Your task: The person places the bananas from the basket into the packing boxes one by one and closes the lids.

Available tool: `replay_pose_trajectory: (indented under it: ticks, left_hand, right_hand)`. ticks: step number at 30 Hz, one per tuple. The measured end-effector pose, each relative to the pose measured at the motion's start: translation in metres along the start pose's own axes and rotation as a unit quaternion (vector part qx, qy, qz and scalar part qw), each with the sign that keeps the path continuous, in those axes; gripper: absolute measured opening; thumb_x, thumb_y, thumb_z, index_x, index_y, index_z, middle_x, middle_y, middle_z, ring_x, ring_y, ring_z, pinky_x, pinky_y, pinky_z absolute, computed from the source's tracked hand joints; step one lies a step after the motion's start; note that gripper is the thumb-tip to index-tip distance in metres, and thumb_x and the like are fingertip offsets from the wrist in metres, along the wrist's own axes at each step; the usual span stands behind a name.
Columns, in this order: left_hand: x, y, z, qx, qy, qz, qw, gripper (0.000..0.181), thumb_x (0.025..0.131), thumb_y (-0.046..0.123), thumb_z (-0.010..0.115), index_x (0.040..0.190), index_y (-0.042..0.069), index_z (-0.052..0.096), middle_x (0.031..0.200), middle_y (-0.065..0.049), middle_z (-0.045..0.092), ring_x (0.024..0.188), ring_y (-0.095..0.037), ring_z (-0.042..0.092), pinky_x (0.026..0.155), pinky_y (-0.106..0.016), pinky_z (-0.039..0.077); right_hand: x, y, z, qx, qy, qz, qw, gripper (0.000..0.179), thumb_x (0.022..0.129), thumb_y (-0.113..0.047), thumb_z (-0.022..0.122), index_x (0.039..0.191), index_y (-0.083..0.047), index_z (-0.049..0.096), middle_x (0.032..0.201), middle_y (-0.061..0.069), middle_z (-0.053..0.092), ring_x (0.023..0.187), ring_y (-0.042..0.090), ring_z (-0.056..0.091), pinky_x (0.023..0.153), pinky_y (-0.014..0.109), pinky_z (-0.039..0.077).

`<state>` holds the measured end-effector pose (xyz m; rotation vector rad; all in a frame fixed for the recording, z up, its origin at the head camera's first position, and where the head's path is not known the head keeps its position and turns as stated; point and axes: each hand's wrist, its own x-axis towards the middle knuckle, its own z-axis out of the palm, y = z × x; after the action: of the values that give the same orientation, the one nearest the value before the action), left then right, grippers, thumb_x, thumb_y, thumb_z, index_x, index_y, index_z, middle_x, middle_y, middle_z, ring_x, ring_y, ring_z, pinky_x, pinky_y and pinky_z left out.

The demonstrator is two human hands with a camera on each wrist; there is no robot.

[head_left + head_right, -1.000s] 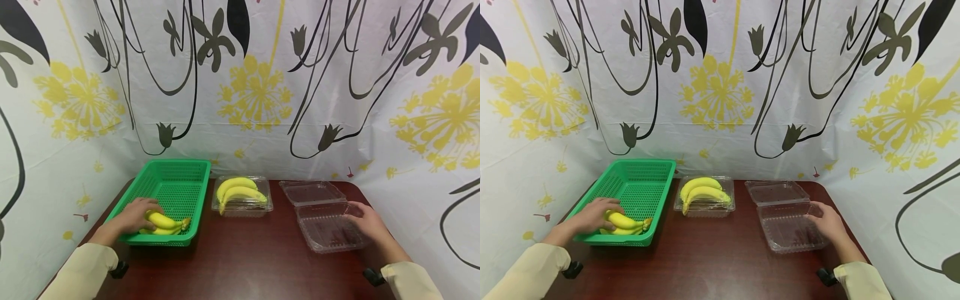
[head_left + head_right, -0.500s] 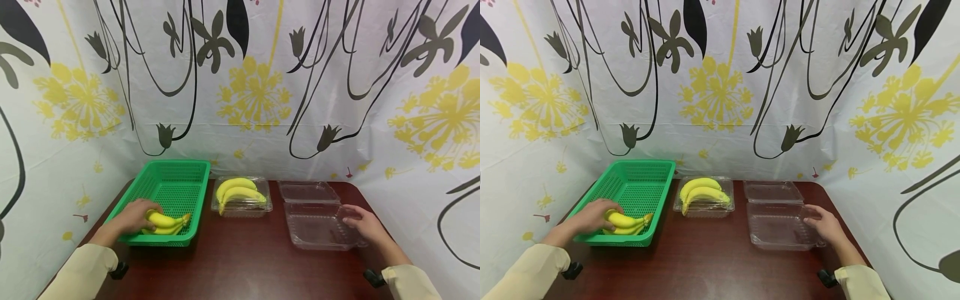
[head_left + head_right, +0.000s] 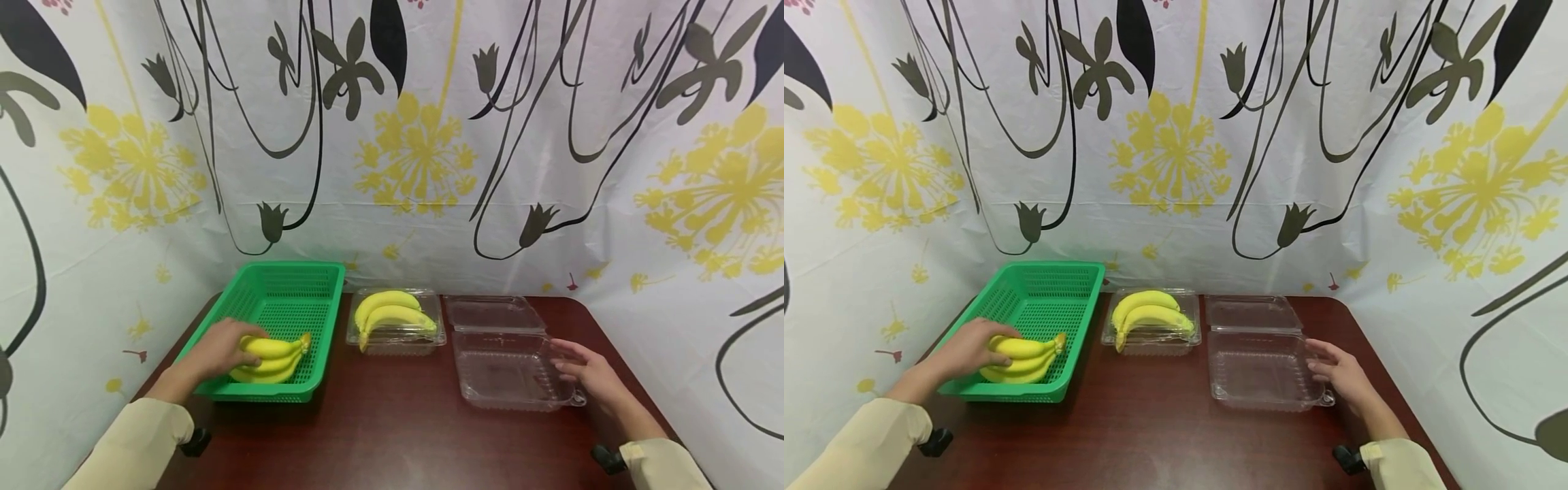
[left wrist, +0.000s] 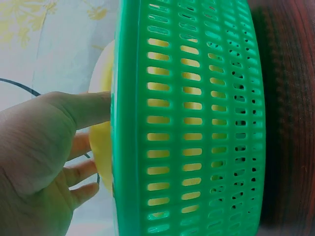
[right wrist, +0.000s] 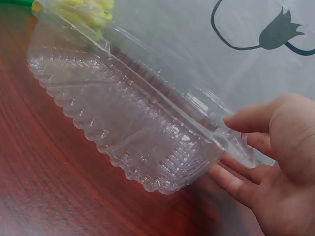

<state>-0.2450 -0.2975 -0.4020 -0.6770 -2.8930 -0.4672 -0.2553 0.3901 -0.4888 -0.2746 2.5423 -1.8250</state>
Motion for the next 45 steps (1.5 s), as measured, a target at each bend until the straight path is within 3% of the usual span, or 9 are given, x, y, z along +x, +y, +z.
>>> replay_pose_trajectory:
  ticks: [4, 6, 17, 28, 37, 45]
  left_hand:
    - [0.002, 0.001, 0.0, 0.008, 0.03, 0.003, 0.9995, 0.037, 0.073, 0.024, 0.085, 0.107, 0.014, 0.074, 0.096, 0.002, 0.068, 0.089, -0.026, 0.058, 0.076, -0.048, 0.045]
    - [0.003, 0.002, 0.0, 0.014, 0.049, 0.004, 0.9987, 0.038, 0.073, 0.024, 0.085, 0.108, 0.013, 0.075, 0.096, 0.001, 0.069, 0.09, -0.027, 0.058, 0.077, -0.048, 0.045]
    - [0.009, 0.01, -0.002, 0.052, 0.159, 0.026, 0.9856, 0.042, 0.07, 0.022, 0.087, 0.108, 0.01, 0.074, 0.101, -0.008, 0.072, 0.093, -0.033, 0.059, 0.08, -0.051, 0.043]
    - [0.015, 0.028, -0.002, 0.055, 0.243, 0.031, 0.968, 0.045, 0.067, 0.019, 0.089, 0.11, 0.013, 0.074, 0.103, -0.009, 0.071, 0.095, -0.035, 0.057, 0.082, -0.054, 0.042]
    - [0.025, 0.044, -0.001, 0.025, 0.273, 0.043, 0.9607, 0.048, 0.065, 0.016, 0.09, 0.11, 0.013, 0.074, 0.105, -0.009, 0.07, 0.097, -0.033, 0.057, 0.084, -0.054, 0.04]
    - [0.038, 0.063, 0.005, -0.009, 0.298, 0.055, 0.953, 0.048, 0.065, 0.018, 0.09, 0.11, 0.012, 0.074, 0.105, -0.01, 0.07, 0.098, -0.033, 0.057, 0.083, -0.054, 0.04]
  right_hand:
    - [0.0, 0.002, 0.005, 0.052, -0.013, 0.002, 0.9986, 0.056, 0.096, -0.008, 0.061, 0.142, 0.009, 0.036, 0.126, 0.0, 0.059, 0.102, 0.01, 0.064, 0.077, 0.036, 0.056]
    - [0.0, 0.004, 0.008, 0.073, -0.021, 0.004, 0.9971, 0.056, 0.097, -0.008, 0.06, 0.143, 0.009, 0.034, 0.123, -0.006, 0.06, 0.104, 0.011, 0.064, 0.077, 0.037, 0.056]
    - [0.003, 0.01, 0.015, 0.118, -0.04, 0.001, 0.9923, 0.056, 0.1, -0.007, 0.054, 0.148, 0.006, 0.029, 0.128, 0.003, 0.059, 0.109, 0.012, 0.062, 0.079, 0.037, 0.055]
    - [0.008, 0.007, 0.027, 0.085, -0.037, 0.009, 0.9956, 0.055, 0.1, -0.011, 0.053, 0.148, 0.002, 0.03, 0.134, 0.01, 0.053, 0.11, 0.011, 0.06, 0.08, 0.032, 0.053]
    - [0.013, 0.016, 0.027, 0.089, -0.076, -0.002, 0.9931, 0.059, 0.1, -0.011, 0.053, 0.152, -0.003, 0.025, 0.138, 0.006, 0.049, 0.116, 0.011, 0.056, 0.084, 0.03, 0.049]
    - [0.014, 0.013, 0.033, 0.078, -0.083, -0.018, 0.9933, 0.061, 0.099, -0.008, 0.054, 0.152, -0.002, 0.025, 0.145, 0.021, 0.042, 0.118, 0.012, 0.052, 0.088, 0.021, 0.045]
